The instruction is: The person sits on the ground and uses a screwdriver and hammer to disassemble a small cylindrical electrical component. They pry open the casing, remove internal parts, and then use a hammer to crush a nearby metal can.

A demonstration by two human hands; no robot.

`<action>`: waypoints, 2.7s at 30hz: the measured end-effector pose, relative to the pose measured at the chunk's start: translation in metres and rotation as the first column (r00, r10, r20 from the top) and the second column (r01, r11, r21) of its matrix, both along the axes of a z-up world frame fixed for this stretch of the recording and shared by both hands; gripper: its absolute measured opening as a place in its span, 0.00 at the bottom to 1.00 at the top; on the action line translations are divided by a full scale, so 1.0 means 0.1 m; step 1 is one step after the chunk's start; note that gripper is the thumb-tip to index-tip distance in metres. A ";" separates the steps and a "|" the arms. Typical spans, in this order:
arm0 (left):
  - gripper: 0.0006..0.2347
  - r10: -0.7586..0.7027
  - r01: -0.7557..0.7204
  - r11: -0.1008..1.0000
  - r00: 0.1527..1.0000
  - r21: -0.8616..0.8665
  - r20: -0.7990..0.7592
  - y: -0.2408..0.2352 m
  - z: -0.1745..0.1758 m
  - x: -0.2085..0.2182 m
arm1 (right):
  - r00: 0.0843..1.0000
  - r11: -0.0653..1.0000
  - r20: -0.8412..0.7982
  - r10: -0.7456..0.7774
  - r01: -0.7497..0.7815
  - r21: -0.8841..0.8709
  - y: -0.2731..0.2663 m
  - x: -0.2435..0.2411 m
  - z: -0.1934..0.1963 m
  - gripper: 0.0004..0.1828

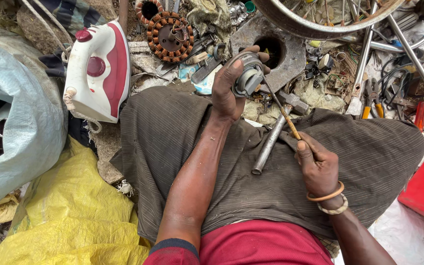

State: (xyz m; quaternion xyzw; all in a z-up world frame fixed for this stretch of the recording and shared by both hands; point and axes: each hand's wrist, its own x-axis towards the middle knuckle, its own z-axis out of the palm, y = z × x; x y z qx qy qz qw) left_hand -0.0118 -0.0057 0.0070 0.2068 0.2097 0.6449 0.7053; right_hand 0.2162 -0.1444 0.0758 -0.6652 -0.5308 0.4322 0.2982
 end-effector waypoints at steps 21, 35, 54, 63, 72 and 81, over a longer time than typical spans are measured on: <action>0.29 -0.112 0.118 0.993 0.977 -0.025 0.179 -0.02 0.02 0.10 | 0.923 0.997 -0.380 -0.056 0.070 0.024 0.11 -0.06 -0.01 0.21; 0.30 0.059 -0.058 0.998 0.990 -0.012 0.125 -0.08 -0.08 0.16 | 0.666 0.973 -0.712 -0.222 0.105 -0.205 0.89 -0.64 -0.06 0.29; 0.21 0.615 -0.588 0.717 0.787 0.375 0.058 0.66 1.11 -1.26 | 0.535 0.970 -0.812 -0.234 0.067 -0.235 0.81 -0.26 -0.39 0.15; 0.18 0.890 -0.927 0.368 0.331 0.067 -0.313 1.31 1.61 -2.98 | 0.449 0.973 -0.873 -0.191 -0.030 -0.229 0.96 -0.41 -0.36 0.25; 0.16 0.402 -0.440 0.889 0.620 0.126 -0.674 0.13 0.91 -0.70 | 0.580 0.981 -0.809 -0.094 -0.083 -0.174 0.91 -0.30 -0.39 0.30; 0.27 -0.317 0.269 0.944 0.903 -0.193 -0.290 -0.43 0.21 0.43 | 0.978 1.000 -0.207 -0.009 0.014 0.025 0.69 -0.44 -0.19 0.37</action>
